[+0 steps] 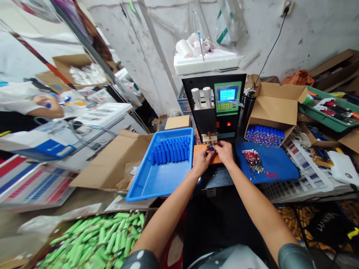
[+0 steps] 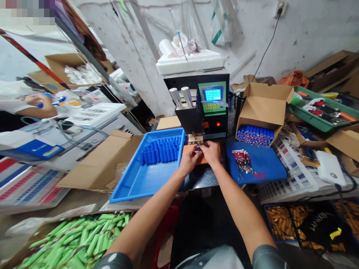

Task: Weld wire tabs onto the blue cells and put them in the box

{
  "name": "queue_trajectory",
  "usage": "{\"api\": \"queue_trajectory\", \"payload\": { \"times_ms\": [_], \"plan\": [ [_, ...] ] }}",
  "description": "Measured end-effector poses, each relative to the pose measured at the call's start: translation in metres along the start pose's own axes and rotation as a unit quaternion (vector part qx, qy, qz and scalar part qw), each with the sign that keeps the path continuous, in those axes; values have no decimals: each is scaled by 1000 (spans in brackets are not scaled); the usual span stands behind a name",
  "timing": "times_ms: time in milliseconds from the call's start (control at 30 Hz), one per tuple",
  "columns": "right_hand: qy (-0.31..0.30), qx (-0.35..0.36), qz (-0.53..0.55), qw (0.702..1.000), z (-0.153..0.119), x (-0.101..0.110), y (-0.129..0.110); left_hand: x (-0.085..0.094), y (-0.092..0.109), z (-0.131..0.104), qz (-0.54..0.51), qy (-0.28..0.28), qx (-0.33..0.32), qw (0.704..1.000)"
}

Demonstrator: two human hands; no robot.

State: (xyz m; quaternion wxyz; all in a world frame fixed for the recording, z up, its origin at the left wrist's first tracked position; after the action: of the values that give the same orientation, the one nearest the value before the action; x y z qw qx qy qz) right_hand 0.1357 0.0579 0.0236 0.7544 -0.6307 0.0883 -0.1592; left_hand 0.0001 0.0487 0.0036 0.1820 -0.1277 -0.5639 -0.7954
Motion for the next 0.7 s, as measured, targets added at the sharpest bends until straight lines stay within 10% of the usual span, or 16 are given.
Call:
{"api": "queue_trajectory", "payload": {
  "times_ms": [500, 700],
  "plan": [
    [-47, -1, 0, 999, -3, 3, 3, -1, -1, -1, 20, -14, 15, 1000],
    [19, -39, 42, 998, 0, 78, 2, -2, -1, -1, 32, -26, 27, 999]
  ]
}}
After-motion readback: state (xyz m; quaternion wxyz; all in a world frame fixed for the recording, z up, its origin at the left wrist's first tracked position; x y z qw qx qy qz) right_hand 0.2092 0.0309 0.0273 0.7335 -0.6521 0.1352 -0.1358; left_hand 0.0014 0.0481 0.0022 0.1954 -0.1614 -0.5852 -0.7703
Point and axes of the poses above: each hand's wrist, its own z-axis towards the middle knuckle, its own x-axis out of the back of the hand, y = z × x, the point moved 5 cm from there along z, towards the middle knuckle, and after that the axes turned 8 degrees about y, right-handed, at the moved point
